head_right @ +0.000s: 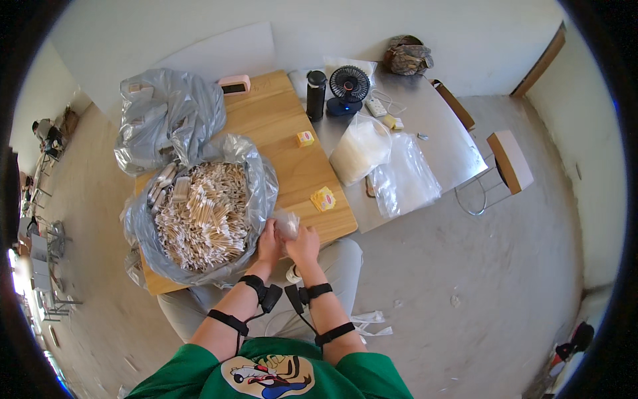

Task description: The recorder is sorting and packaging small medical or hygiene swabs into plastic bags.

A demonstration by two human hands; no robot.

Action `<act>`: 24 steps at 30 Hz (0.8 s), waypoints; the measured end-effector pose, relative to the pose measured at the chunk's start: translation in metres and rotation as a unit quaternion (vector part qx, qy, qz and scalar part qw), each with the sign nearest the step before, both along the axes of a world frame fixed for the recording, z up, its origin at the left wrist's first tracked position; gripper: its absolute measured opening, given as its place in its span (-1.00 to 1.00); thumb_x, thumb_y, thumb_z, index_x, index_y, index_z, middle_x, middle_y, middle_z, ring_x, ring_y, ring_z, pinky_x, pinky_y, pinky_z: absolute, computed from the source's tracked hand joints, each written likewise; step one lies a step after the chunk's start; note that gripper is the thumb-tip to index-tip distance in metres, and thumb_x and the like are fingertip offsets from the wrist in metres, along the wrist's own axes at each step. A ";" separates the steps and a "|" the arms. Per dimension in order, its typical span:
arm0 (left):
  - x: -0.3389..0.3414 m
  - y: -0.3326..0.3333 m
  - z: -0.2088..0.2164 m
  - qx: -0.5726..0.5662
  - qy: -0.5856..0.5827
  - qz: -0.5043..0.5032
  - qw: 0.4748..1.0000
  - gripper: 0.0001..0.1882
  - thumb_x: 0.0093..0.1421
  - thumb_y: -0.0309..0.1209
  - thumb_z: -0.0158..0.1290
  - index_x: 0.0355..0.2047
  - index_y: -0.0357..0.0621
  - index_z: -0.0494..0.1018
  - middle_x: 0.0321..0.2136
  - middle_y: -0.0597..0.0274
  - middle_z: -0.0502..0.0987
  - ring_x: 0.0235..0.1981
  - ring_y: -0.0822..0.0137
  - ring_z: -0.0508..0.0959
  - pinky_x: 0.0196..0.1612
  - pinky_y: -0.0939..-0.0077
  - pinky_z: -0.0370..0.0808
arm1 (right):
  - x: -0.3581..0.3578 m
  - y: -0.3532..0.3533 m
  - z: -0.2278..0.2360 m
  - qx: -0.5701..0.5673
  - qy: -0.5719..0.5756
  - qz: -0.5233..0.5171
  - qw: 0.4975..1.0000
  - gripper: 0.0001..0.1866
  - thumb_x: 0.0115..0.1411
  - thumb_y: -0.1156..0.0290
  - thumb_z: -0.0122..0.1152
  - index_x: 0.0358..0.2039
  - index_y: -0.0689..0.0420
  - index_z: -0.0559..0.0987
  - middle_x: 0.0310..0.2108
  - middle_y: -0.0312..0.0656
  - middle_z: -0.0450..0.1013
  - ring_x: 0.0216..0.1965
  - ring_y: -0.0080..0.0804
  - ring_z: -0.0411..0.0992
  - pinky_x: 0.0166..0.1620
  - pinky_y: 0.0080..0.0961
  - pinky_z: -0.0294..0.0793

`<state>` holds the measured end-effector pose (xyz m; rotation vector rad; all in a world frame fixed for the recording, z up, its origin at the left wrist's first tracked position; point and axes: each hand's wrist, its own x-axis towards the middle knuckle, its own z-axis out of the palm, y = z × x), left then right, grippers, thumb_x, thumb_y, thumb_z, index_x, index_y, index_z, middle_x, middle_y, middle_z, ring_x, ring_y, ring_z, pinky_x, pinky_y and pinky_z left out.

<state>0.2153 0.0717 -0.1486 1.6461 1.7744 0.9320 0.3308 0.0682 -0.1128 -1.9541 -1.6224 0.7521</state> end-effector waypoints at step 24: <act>-0.008 0.022 0.012 -0.078 -0.190 -0.030 0.978 -0.40 -0.19 -0.68 -0.01 -0.04 -0.09 0.25 -0.04 0.05 0.36 0.07 0.14 0.32 0.10 0.42 0.22 | 0.062 0.031 -0.023 0.097 0.275 0.062 0.954 -0.45 -0.19 0.58 0.37 -0.12 0.26 0.39 -0.21 -0.18 0.41 -0.15 -0.46 0.37 -0.05 -0.57 0.33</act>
